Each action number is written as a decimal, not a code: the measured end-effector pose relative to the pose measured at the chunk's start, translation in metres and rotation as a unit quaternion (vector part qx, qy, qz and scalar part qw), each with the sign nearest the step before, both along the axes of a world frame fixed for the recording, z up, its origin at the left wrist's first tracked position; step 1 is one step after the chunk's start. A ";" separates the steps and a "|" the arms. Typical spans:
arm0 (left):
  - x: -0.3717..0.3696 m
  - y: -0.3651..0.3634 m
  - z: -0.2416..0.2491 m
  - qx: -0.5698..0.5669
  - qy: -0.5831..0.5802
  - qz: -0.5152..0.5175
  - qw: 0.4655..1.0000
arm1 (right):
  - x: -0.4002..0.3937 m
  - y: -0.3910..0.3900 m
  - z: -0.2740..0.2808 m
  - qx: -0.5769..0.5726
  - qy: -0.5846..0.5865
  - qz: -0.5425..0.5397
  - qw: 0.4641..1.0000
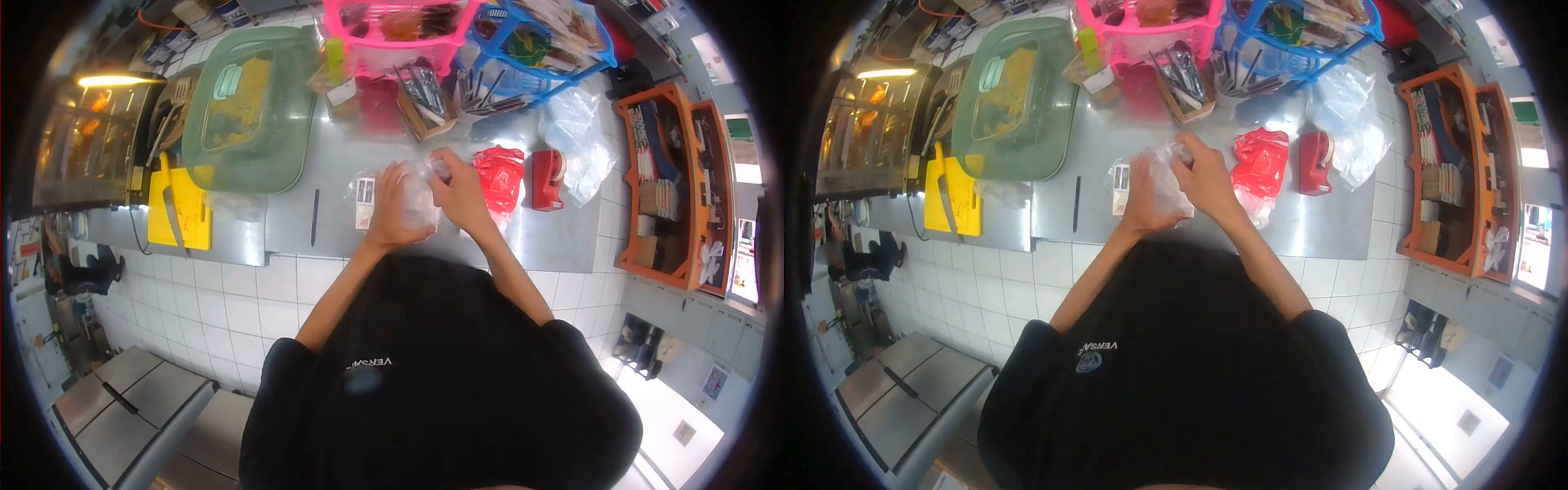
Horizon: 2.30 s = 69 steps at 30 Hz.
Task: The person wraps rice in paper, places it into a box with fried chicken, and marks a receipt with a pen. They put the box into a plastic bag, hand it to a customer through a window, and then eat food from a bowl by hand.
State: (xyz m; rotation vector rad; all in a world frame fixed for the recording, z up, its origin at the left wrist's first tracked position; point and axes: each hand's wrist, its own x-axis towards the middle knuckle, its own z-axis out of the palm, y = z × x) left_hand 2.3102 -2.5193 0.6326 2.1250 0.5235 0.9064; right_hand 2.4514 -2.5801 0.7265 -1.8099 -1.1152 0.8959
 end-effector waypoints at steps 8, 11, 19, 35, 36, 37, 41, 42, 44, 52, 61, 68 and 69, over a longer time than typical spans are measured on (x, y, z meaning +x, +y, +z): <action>0.001 -0.010 -0.053 -0.239 0.070 0.061 0.967 | -0.003 -0.007 0.024 0.075 -0.086 0.023 0.993; 0.005 -0.016 -0.073 -0.166 0.018 0.028 0.986 | -0.007 -0.005 -0.021 0.089 -0.216 0.136 0.963; 0.010 -0.013 -0.045 0.053 0.020 -0.045 0.997 | -0.047 -0.032 -0.021 0.043 -0.059 0.267 0.961; 0.021 -0.017 -0.029 0.031 0.011 0.114 0.993 | -0.048 -0.037 -0.073 -0.048 -0.064 0.219 0.972; 0.022 -0.014 -0.032 0.059 0.039 0.100 0.992 | -0.042 -0.040 -0.058 -0.054 -0.060 0.220 0.972; 0.020 -0.011 -0.037 0.086 0.067 0.089 0.990 | -0.033 -0.042 -0.042 -0.059 -0.056 0.222 0.972; 0.009 0.009 -0.034 0.055 0.024 -0.003 0.998 | 0.004 -0.069 0.003 -0.052 0.059 0.152 0.985; 0.007 0.016 -0.032 -0.001 -0.004 -0.060 0.998 | 0.018 -0.077 0.005 -0.071 0.087 0.096 0.989; 0.002 0.013 -0.031 -0.290 0.048 -0.027 0.955 | 0.032 -0.093 -0.007 -0.084 0.097 0.049 0.991; 0.020 0.036 0.073 -0.076 0.210 0.068 0.972 | 0.015 -0.053 -0.028 0.248 0.439 -0.024 0.863; 0.000 0.028 0.064 0.090 0.184 0.034 0.978 | 0.010 -0.038 -0.119 -0.008 0.621 -0.111 0.776; 0.008 0.014 0.015 0.187 0.163 -0.144 0.958 | 0.141 -0.069 -0.094 -0.123 0.207 0.068 0.968; 0.005 0.014 0.002 0.195 0.213 -0.172 0.942 | 0.163 -0.055 -0.082 -0.027 0.224 -0.058 0.972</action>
